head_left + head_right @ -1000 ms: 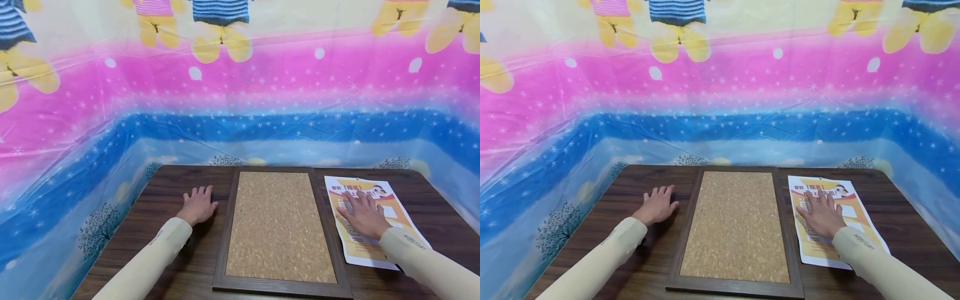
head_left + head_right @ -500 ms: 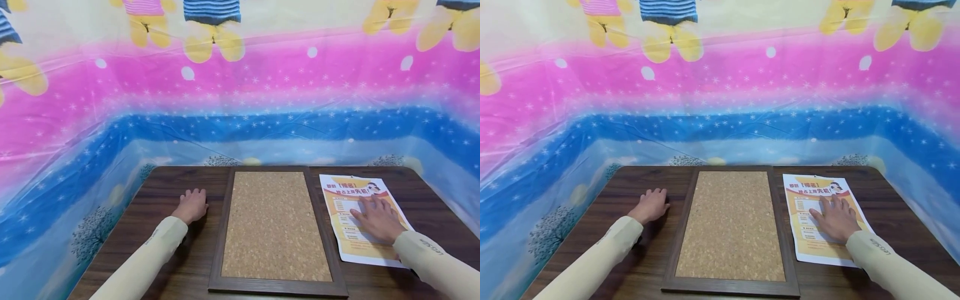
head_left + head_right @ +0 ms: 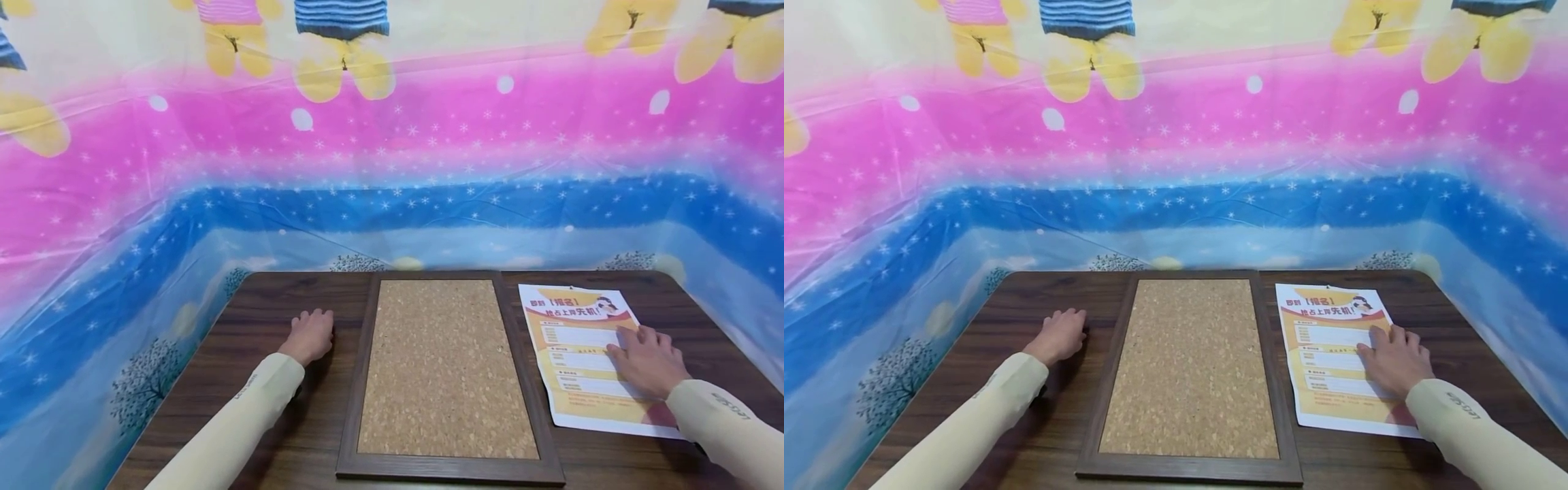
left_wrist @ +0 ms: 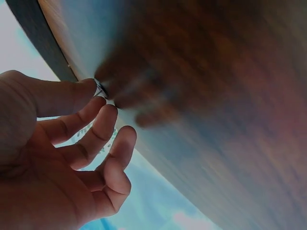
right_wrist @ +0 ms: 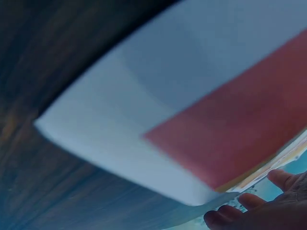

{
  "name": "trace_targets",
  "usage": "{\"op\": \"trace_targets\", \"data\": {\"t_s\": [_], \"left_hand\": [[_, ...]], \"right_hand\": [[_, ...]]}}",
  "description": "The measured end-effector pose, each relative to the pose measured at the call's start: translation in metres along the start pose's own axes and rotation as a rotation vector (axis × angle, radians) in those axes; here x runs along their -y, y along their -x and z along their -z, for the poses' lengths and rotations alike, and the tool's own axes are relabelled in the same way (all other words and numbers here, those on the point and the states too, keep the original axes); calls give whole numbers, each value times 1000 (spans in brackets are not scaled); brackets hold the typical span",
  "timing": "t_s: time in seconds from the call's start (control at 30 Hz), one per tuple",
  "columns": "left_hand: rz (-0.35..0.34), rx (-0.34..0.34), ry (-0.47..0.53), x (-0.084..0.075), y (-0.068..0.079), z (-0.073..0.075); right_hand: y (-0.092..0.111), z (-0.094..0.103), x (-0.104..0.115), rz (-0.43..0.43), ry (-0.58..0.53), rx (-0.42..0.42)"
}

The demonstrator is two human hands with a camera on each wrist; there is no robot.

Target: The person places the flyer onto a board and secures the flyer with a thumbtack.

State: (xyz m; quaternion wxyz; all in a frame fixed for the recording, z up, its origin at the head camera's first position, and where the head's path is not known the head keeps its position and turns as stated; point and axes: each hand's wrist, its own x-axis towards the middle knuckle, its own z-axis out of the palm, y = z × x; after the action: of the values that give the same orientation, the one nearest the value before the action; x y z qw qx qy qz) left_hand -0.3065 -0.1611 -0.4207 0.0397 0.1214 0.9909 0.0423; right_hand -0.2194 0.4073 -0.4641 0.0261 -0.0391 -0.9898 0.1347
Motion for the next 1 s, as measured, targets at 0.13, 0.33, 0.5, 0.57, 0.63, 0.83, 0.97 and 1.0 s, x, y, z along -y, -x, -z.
{"op": "trace_targets", "data": {"t_s": [0.13, 0.33, 0.5, 0.57, 0.63, 0.83, 0.97, 1.0], "left_hand": [[-8, 4, -2, 2, -2, -1], [-6, 20, 7, 4, -3, 0], [-8, 16, -9, 5, -3, 1], [-9, 19, -10, 5, -3, 1], [-10, 23, -4, 5, -3, 1], [-7, 34, 9, 6, -4, 0], [-11, 35, 12, 6, -5, 0], [-12, 33, 10, 6, -5, 0]], "right_hand": [[0, 0, -10, -8, 19, -6], [2, -1, -18, -29, 34, -31], [4, 1, -21, -59, 65, -49], [4, 2, -22, -79, 66, -40], [4, 4, -23, -100, 62, -23], [2, 5, -23, -126, 58, -12], [1, 5, -22, -127, 66, -20], [0, 5, -22, -129, 68, -21]]}}
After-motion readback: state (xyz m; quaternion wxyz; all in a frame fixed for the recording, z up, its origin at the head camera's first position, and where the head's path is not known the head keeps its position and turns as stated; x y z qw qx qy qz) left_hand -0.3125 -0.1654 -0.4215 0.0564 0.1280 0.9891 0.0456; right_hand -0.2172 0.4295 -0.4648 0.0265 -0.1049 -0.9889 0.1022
